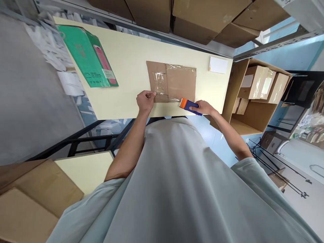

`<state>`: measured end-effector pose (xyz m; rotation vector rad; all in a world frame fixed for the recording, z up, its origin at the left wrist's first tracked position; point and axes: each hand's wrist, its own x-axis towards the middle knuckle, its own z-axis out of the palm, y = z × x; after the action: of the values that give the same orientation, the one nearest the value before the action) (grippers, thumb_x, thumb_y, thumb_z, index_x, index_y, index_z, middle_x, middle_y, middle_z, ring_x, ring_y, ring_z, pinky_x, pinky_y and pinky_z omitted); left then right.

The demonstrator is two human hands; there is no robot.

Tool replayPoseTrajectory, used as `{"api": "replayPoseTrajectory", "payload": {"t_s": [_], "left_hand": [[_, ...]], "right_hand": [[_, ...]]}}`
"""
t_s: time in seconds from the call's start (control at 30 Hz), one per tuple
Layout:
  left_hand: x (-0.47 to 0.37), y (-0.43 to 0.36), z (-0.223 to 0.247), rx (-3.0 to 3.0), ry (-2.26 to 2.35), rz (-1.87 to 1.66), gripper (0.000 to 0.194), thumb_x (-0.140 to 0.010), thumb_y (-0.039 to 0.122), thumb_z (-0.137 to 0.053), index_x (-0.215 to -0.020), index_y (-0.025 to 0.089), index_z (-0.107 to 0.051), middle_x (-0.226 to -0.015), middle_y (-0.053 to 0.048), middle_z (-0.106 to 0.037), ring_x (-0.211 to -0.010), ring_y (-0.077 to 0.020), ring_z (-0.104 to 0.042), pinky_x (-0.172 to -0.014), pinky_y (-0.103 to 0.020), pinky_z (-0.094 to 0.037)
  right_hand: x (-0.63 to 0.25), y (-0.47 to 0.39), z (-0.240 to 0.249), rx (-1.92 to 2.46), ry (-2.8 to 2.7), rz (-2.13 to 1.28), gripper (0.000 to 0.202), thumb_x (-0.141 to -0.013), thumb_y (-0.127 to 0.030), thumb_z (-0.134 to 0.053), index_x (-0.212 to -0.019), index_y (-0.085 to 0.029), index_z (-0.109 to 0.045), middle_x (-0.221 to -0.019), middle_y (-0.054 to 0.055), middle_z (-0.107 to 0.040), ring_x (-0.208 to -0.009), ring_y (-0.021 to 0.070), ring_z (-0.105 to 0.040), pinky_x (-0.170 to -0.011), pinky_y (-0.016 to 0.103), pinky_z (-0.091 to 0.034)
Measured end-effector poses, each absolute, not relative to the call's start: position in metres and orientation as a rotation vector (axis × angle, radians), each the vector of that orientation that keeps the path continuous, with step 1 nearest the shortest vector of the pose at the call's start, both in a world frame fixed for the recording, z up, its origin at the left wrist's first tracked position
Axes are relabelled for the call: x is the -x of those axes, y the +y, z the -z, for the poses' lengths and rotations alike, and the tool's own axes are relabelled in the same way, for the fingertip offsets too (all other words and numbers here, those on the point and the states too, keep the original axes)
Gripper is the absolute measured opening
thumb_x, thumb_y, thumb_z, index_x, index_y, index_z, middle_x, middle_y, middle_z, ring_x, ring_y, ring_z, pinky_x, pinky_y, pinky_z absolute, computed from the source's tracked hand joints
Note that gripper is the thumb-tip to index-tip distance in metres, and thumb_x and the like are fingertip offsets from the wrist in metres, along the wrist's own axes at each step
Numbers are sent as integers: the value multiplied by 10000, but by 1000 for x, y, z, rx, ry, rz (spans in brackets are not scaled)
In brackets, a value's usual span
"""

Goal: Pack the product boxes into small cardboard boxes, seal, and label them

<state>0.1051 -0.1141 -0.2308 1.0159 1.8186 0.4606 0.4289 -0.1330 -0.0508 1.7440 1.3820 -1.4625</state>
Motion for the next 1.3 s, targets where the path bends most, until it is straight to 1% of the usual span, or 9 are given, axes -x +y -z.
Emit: {"api": "replayPoseTrajectory", "payload": {"t_s": [0.1,0.3,0.57,0.73,0.87,1.0,1.13,1.23,1.3], "left_hand": [[-109,-114,232,-1026,1833,-470,117,-900,337,-806,-893,227,-767,-895,-33,-780,-823,-207,-674,-891,-356,-570],[-112,-116,233,-1006,1829,-499,102,-890,322,-815,-860,243,-758,-837,-24,-771,-830,-223,-691,-879,-366,-583],[-113,-118,236,-1014,1869,-493,144,-922,331,-818,-853,249,-722,-847,-28,-764,-855,-231,-687,-954,-388,-597],[-120,-121,237,-1043,1899,-498,130,-942,290,-778,-861,255,-681,-939,-53,-794,-887,-246,-709,-1054,-442,-601],[-124,-122,236,-1096,1906,-472,95,-964,270,-738,-892,262,-676,-983,-77,-787,-959,-275,-751,-1095,-477,-599],[-124,-123,237,-1113,1882,-465,96,-981,269,-725,-912,278,-659,-999,-79,-766,-1026,-300,-770,-1150,-512,-591],[-123,-126,235,-1193,1871,-455,88,-1001,324,-716,-949,268,-671,-1028,-114,-755,-1149,-364,-750,-1252,-625,-535],[-126,-130,231,-1246,1849,-473,127,-1029,381,-700,-1020,255,-685,-1165,-173,-754,-1334,-423,-680,-1325,-684,-457],[-126,-132,228,-1250,1831,-466,182,-1064,418,-667,-1112,244,-691,-1290,-209,-731,-1424,-447,-625,-1348,-710,-417]], "right_hand": [[-430,-132,51,-1750,1375,1445,424,-1135,-559,-733,-920,-194,-750,-917,94,-887,-756,213,-798,-696,273,-528],[-431,-125,50,-1752,1383,1396,512,-1068,-687,-770,-957,-188,-792,-899,104,-882,-770,246,-803,-725,313,-552],[-430,-116,54,-1729,1386,1403,498,-1104,-644,-742,-1010,-159,-807,-913,112,-880,-777,237,-808,-779,325,-581],[-428,-111,62,-1719,1375,1362,473,-1109,-612,-743,-1013,-153,-810,-923,119,-887,-782,234,-807,-757,321,-587],[-427,-108,67,-1713,1376,1342,417,-1117,-557,-740,-1030,-156,-816,-960,127,-893,-797,240,-813,-749,320,-579],[-426,-107,72,-1705,1382,1299,429,-1120,-563,-727,-1070,-148,-824,-986,144,-888,-832,258,-820,-748,327,-573],[-427,-107,75,-1700,1415,1263,434,-1104,-567,-740,-1121,-142,-826,-974,150,-879,-897,286,-832,-783,339,-588],[-427,-107,75,-1706,1413,1243,428,-1095,-567,-746,-1110,-147,-827,-1005,160,-876,-929,304,-836,-808,359,-600],[-426,-107,74,-1710,1406,1247,429,-1094,-567,-745,-1100,-146,-823,-1025,167,-874,-936,313,-836,-818,372,-605]]}}
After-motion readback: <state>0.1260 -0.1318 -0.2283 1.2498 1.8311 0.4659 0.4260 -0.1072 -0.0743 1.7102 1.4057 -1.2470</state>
